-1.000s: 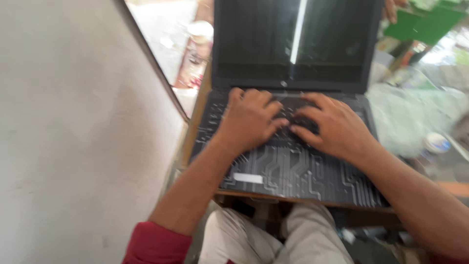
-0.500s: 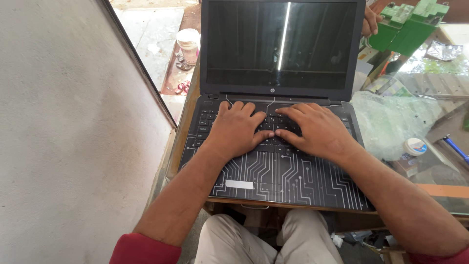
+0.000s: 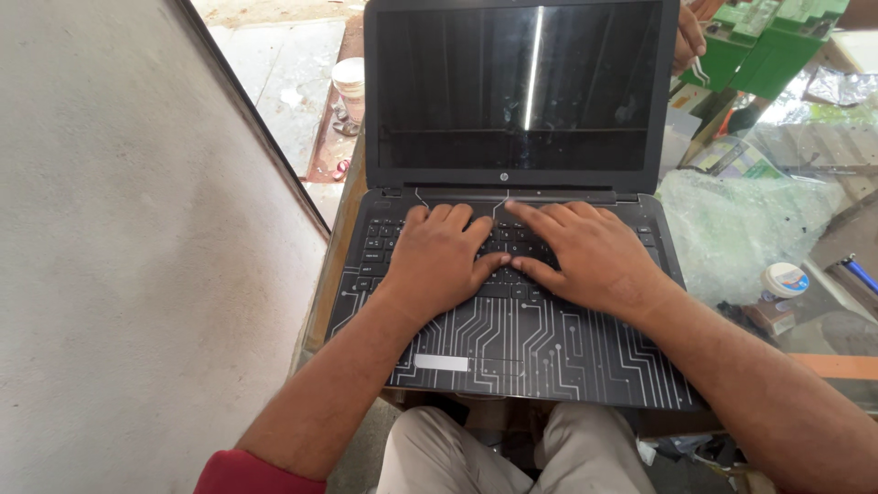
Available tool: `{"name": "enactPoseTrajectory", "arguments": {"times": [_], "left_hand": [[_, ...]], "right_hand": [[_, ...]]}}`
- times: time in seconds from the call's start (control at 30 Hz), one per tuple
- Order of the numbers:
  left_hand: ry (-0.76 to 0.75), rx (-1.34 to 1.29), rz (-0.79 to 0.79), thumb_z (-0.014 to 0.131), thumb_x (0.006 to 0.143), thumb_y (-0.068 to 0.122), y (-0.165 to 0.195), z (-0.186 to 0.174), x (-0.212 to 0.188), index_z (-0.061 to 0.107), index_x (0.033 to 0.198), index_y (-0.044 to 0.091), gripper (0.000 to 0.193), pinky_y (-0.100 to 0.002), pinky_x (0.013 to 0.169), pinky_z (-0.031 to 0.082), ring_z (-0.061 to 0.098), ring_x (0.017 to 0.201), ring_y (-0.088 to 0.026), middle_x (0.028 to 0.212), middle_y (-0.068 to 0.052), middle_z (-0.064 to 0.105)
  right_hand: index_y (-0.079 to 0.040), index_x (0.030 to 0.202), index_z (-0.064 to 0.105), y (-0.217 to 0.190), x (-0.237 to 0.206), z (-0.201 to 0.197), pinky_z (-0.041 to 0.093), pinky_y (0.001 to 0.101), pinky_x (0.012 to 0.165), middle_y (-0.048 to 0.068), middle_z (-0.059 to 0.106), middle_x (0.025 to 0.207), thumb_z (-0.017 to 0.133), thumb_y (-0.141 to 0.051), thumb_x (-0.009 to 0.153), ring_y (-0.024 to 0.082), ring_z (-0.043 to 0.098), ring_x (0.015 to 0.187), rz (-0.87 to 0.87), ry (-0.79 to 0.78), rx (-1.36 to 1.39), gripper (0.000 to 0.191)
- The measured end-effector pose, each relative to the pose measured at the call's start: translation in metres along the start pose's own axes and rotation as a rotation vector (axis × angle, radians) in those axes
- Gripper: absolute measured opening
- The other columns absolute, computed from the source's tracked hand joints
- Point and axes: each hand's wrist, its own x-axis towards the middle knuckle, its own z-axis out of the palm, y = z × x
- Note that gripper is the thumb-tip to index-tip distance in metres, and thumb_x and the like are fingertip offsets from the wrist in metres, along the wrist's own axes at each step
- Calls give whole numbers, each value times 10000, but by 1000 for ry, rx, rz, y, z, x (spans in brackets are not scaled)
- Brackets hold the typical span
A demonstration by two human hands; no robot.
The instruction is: The person opens a laptop, types on the keyboard, and then uses a small metal tool to manipulate a thin white cable or ribbon. The person also briefly handles a smartphone and a red cloth.
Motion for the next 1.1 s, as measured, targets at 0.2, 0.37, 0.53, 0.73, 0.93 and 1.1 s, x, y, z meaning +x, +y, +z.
{"name": "enactPoseTrajectory", "arguments": {"times": [0.2,0.37,0.53,0.73,0.93,1.1], "left_hand": [[83,-218,-61,664,912,503,-7,8,-1,585,1401,90,645,-479,1015,449,578,1233,-354,1307,-195,619],[-74,-95,-101,633,968,617,-10,10,1,614,1273,175,538,-461,1072,460,601,1277,-280,1275,-109,662],[-5,-176,-79,627,911,604,-11,8,4,498,1535,59,838,-487,1001,445,595,1187,-319,1223,-148,654],[-51,-178,-62,539,954,627,-18,4,5,760,1143,143,565,-460,1000,451,589,1175,-284,1167,-99,655],[-13,-209,-14,497,971,644,-19,3,3,752,1181,119,620,-472,972,447,590,1118,-289,1115,-98,649],[-68,-178,-35,504,945,662,-13,-3,6,758,1148,146,610,-464,987,452,595,1136,-267,1117,-81,655]], "right_hand": [[-194,1312,621,6,2,9,403,473,1105,113,592,1401,616,-524,926,316,517,1346,-59,12,-125,507],[-192,1495,518,11,4,13,394,488,1095,131,577,1394,574,-525,934,329,497,1332,31,-17,-38,655],[-222,1451,545,14,1,12,405,476,1088,142,554,1418,561,-546,932,328,493,1342,19,-5,-62,613],[-196,1500,492,14,-2,10,419,493,1073,153,564,1385,576,-529,938,364,511,1319,-1,7,-45,659],[-190,1554,437,17,-5,9,439,494,1031,175,571,1344,560,-566,928,377,538,1246,18,9,-66,740],[-183,1569,403,20,-8,8,436,474,1073,138,592,1336,538,-599,961,336,542,1281,36,-26,-104,749]]}}
